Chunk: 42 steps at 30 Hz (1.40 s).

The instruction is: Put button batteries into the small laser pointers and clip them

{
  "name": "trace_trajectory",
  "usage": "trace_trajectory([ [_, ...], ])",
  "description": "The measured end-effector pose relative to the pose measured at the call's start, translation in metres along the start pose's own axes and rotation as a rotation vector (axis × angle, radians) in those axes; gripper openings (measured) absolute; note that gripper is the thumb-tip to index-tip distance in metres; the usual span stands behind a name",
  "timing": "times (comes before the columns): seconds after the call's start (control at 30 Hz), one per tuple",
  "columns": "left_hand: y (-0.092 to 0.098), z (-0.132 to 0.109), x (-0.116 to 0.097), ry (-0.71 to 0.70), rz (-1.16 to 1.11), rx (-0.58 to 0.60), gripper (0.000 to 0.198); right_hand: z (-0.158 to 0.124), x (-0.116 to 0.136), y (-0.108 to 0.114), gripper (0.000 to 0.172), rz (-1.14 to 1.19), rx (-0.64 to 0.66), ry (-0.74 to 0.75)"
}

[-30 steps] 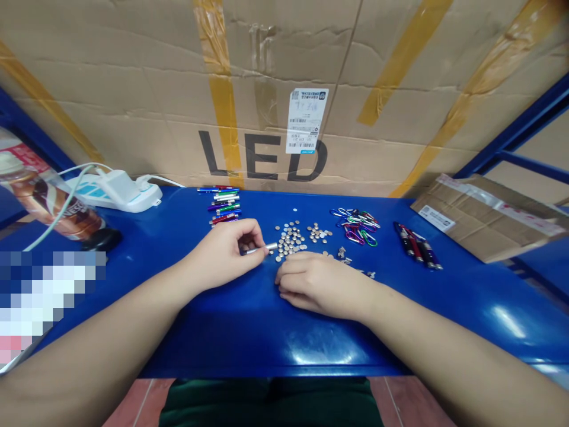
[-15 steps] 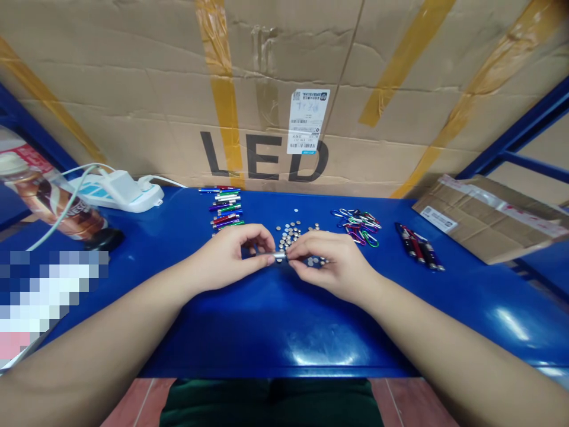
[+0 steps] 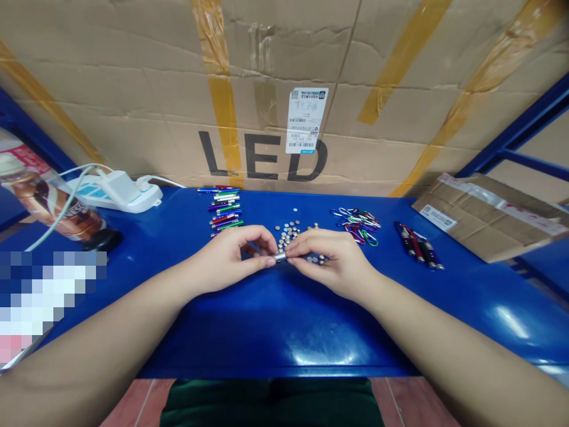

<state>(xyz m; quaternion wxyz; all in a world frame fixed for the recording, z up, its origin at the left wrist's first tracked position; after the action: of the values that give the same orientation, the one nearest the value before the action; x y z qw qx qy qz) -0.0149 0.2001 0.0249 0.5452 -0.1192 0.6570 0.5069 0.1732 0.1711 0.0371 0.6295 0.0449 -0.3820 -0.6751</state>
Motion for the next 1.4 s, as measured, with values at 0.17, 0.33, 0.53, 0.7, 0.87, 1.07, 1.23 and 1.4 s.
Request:
trace_trajectory([
  [0.17, -0.001, 0.000, -0.001, -0.021, -0.040, -0.001, 0.013, 0.001, 0.002, 0.000, 0.008, 0.023, -0.007, 0.032],
  [0.33, -0.002, -0.001, -0.002, -0.049, -0.073, 0.001, 0.011, 0.001, 0.004, 0.000, 0.008, 0.003, -0.002, 0.057],
  [0.53, -0.004, -0.002, -0.004, -0.077, -0.093, 0.031, 0.009, 0.000, 0.009, 0.000, 0.007, -0.046, 0.017, 0.118],
  [0.7, -0.007, -0.003, -0.008, -0.106, -0.076, 0.060, 0.005, -0.001, 0.012, -0.003, 0.007, -0.062, 0.058, 0.147],
  [0.87, -0.010, -0.005, -0.008, -0.102, -0.117, 0.080, 0.007, -0.001, 0.013, -0.002, 0.006, -0.051, 0.056, 0.147],
  [1.07, -0.007, -0.006, -0.008, -0.121, -0.021, 0.070, 0.019, 0.001, 0.005, 0.024, 0.002, -0.181, 0.032, -0.008],
  [1.23, -0.005, -0.006, -0.017, -0.211, 0.173, 0.078, 0.030, -0.012, -0.026, 0.045, 0.009, -0.493, 0.157, -0.292],
  [1.4, -0.004, -0.005, -0.012, -0.165, 0.240, 0.068, 0.024, -0.028, -0.054, 0.045, 0.014, -0.608, 0.361, -0.477],
])
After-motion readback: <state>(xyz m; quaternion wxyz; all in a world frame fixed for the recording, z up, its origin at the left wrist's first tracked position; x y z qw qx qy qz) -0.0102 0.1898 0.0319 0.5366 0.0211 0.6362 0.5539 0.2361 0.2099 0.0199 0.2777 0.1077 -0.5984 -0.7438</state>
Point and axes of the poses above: each hand's wrist, its own z-axis towards the middle knuckle, its own y-axis out of the back of the hand, x = y × z, the point moved 5 cm from there along z, towards the middle knuckle, and after that the axes turned 7 degrees about y, right-handed, at the moved point
